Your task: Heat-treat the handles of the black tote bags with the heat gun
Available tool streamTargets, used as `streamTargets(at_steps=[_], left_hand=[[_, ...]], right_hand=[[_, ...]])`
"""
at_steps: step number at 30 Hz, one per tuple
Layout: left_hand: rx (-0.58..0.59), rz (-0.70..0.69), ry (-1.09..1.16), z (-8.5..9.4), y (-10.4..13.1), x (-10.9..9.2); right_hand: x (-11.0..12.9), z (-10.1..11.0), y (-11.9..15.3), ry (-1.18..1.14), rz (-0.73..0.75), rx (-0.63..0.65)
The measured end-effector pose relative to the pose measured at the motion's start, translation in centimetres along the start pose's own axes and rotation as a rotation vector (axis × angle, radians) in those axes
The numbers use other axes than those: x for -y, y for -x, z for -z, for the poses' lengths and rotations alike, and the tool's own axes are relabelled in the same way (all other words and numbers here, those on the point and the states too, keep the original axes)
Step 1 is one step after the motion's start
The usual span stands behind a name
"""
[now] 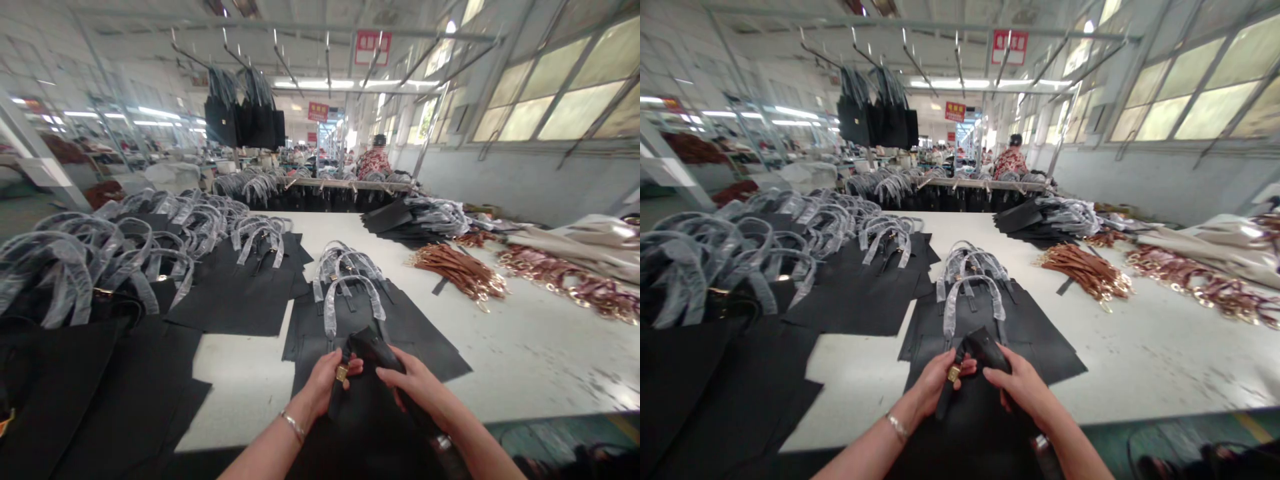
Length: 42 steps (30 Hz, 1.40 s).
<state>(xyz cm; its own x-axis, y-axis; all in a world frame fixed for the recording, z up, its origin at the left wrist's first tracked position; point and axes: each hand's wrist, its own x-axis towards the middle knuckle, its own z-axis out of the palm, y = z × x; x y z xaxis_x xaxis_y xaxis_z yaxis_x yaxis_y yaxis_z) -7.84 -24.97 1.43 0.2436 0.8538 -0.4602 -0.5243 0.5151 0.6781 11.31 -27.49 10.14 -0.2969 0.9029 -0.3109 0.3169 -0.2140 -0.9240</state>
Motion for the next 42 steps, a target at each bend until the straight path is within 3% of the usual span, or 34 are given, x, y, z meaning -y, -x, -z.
streamTargets(at_steps=[4, 8, 10, 14, 18, 21, 25, 31, 36, 38, 42], left_hand=[[-0.044, -0.032, -0.068, 0.0, 0.3, -0.1], [0.005, -0.094, -0.182, -0.2, 1.0, -0.2], [-0.010, -0.192, -0.215, -0.4, 1.4, 0.1], [-0.132, -0.403, -0.284, -0.5, 1.8, 1.0], [-0.124, -0.495, -0.385, -0.2, 1.9, 1.5], [-0.095, -0.512, -0.440, 0.1, 1.9, 1.5], [-0.099, -0.489, -0.398, 0.2, 1.9, 1.4], [-0.085, -0.530, -0.468, 0.2, 2.3, 1.6], [-0.086, -0.465, -0.413, 0.2, 1.8, 1.7], [-0.089, -0.455, -0.386, 0.3, 1.6, 1.6], [-0.093, -0.481, -0.453, 0.2, 1.6, 1.8]], right_hand=[[0.1, -0.3, 0.2, -0.017, -0.032, 0.140], [-0.2, -0.3, 0.0, 0.060, 0.005, -0.006], [-0.5, 0.2, 0.1, 0.072, -0.003, -0.036], [-1.0, 1.1, 1.4, 0.049, -0.043, 0.031], [-1.1, 0.2, 2.2, 0.044, -0.084, 0.116], [-0.9, -0.7, 1.6, 0.051, -0.077, 0.115], [-0.7, -1.0, 0.8, 0.079, -0.031, 0.007], [-0.7, -1.1, 1.0, 0.103, -0.075, 0.112], [0.1, -0.3, -0.3, 0.161, 0.012, -0.126], [0.4, 0.5, 0.1, 0.149, -0.002, -0.089], [-0.3, 0.6, 1.5, 0.108, -0.081, 0.101]])
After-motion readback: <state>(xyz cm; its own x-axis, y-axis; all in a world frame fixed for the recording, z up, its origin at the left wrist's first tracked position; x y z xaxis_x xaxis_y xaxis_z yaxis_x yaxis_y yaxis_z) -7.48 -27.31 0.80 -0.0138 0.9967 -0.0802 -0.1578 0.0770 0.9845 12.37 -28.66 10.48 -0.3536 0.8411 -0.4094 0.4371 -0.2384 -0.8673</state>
